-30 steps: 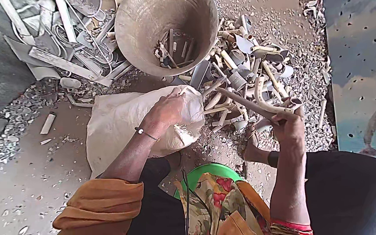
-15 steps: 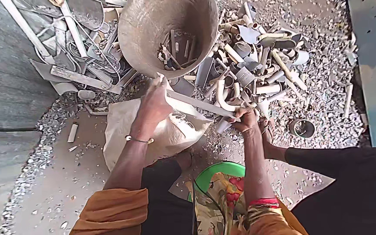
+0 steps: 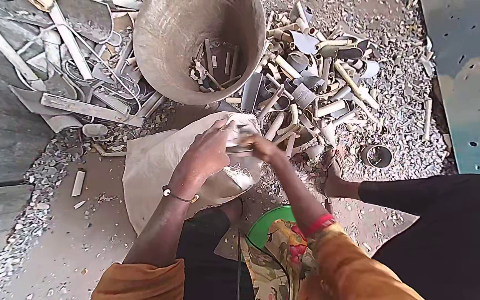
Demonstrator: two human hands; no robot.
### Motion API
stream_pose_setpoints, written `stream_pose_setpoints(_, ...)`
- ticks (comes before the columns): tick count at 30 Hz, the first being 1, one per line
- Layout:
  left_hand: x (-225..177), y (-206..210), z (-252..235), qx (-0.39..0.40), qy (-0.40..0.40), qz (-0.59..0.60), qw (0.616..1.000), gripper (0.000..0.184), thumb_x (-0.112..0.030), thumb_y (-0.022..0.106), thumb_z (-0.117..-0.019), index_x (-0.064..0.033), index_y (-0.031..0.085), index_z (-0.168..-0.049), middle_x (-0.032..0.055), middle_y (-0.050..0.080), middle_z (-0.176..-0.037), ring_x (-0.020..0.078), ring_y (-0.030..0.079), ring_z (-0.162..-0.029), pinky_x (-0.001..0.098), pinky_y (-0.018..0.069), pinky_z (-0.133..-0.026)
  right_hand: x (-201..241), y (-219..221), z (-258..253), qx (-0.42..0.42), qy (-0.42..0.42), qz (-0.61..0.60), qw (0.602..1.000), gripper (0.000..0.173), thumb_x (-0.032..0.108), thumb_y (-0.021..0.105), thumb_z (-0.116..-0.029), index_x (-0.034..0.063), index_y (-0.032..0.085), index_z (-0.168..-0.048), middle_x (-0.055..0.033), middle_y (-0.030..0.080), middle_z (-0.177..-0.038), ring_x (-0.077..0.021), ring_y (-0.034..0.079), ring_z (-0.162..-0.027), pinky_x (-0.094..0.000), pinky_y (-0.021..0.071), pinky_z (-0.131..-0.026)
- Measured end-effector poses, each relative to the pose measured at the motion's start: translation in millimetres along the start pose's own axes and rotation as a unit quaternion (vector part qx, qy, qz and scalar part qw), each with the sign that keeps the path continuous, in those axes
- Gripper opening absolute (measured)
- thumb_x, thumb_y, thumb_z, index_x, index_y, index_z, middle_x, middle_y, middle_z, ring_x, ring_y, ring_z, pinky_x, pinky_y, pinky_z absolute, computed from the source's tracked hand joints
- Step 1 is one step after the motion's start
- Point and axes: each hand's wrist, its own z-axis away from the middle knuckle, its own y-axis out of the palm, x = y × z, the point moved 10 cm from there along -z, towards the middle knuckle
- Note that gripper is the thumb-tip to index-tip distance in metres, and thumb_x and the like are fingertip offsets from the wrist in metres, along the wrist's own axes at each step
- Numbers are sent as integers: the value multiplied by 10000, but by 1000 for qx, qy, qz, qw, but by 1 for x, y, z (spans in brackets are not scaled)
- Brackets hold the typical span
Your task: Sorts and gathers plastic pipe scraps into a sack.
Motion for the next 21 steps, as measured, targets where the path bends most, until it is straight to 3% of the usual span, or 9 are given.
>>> stream_pose_setpoints(2, 1, -5, 2, -22, 2, 5, 1000, 868, -5, 807, -802, -119, 425, -1573, 122, 405, -1613, 418, 507, -1355, 648, 430, -1048, -9, 68, -21, 79, -8, 34, 996, 203, 110, 433, -1054, 59, 617, -983, 16, 633, -783, -29, 593, -685, -204, 507, -626)
stream_pose_setpoints(4, 4, -9, 1, -34, 4, 15, 999, 849, -18, 831, -793, -110, 460, -1552, 131, 437, -1590, 434, 516, -1342, 672, 428, -1039, 13, 102, 3, 66, -26, 98, 993, 151, -63, 509, -1005, -96, 655, -986, -50, 632, -793, 1, 571, -700, -145, 488, -668)
stream_pose_setpoints(7, 6, -9, -1, -15, 11, 5, 1000, 832, -8, 813, -807, -119, 462, -1552, 139, 434, -1591, 430, 495, -1367, 672, 412, -1052, 17, 108, 14, 47, -16, 196, 979, 221, -75, 473, -1027, -106, 641, -1168, -136, 677, -1054, -62, 590, -935, -193, 463, -878)
stream_pose_setpoints(9, 7, -10, -4, -5, 6, -17, 1000, 826, 21, 789, -808, -135, 466, -1552, 115, 420, -1602, 422, 515, -1344, 663, 441, -1026, -10, 42, -10, -77, -78, 168, 980, 195, 7, 576, -993, -44, 656, -1163, -116, 689, -995, -109, 640, -811, -269, 545, -708)
stream_pose_setpoints(12, 10, -10, -10, 13, 0, -23, 1000, 867, 15, 807, -800, -160, 443, -1567, 100, 405, -1608, 403, 519, -1344, 637, 465, -1018, -12, -113, 28, -384, -34, 258, 886, 489, 102, 695, -930, -35, 544, -1374, -286, 652, -1197, -409, 666, -1018, -575, 550, -852)
stream_pose_setpoints(14, 13, -11, -12, 15, 0, -30, 999, 877, -2, 806, -806, -178, 428, -1578, 98, 415, -1603, 396, 521, -1344, 627, 474, -1005, -2, -199, 65, -518, -11, 280, 808, 741, 163, 798, -841, -38, 437, -1456, -359, 554, -1316, -501, 583, -1174, -647, 495, -950)
stream_pose_setpoints(16, 15, -11, -14, 23, -8, -36, 999, 877, -23, 804, -817, -194, 416, -1585, 90, 415, -1605, 394, 529, -1335, 626, 476, -996, -3, -259, 76, -551, 42, 276, 786, 988, 257, 879, -786, -27, 326, -1555, -383, 325, -1540, -541, 379, -1400, -664, 389, -1096)
stream_pose_setpoints(18, 13, -8, -15, 36, -16, -37, 999, 872, -22, 808, -821, -197, 420, -1583, 79, 412, -1610, 397, 542, -1317, 630, 475, -990, -11, -285, 68, -530, 92, 267, 799, 1086, 348, 937, -722, -12, 340, -1556, -385, 257, -1579, -552, 319, -1429, -680, 351, -1107)
stream_pose_setpoints(21, 7, -3, -18, 59, -29, -46, 997, 868, -13, 778, -841, -211, 398, -1595, 40, 382, -1628, 383, 575, -1265, 611, 493, -962, -29, -283, 44, -524, 130, 260, 800, 1316, 428, 971, -647, 36, 181, -1624, -361, 60, -1649, -582, 255, -1452, -702, 354, -1093)
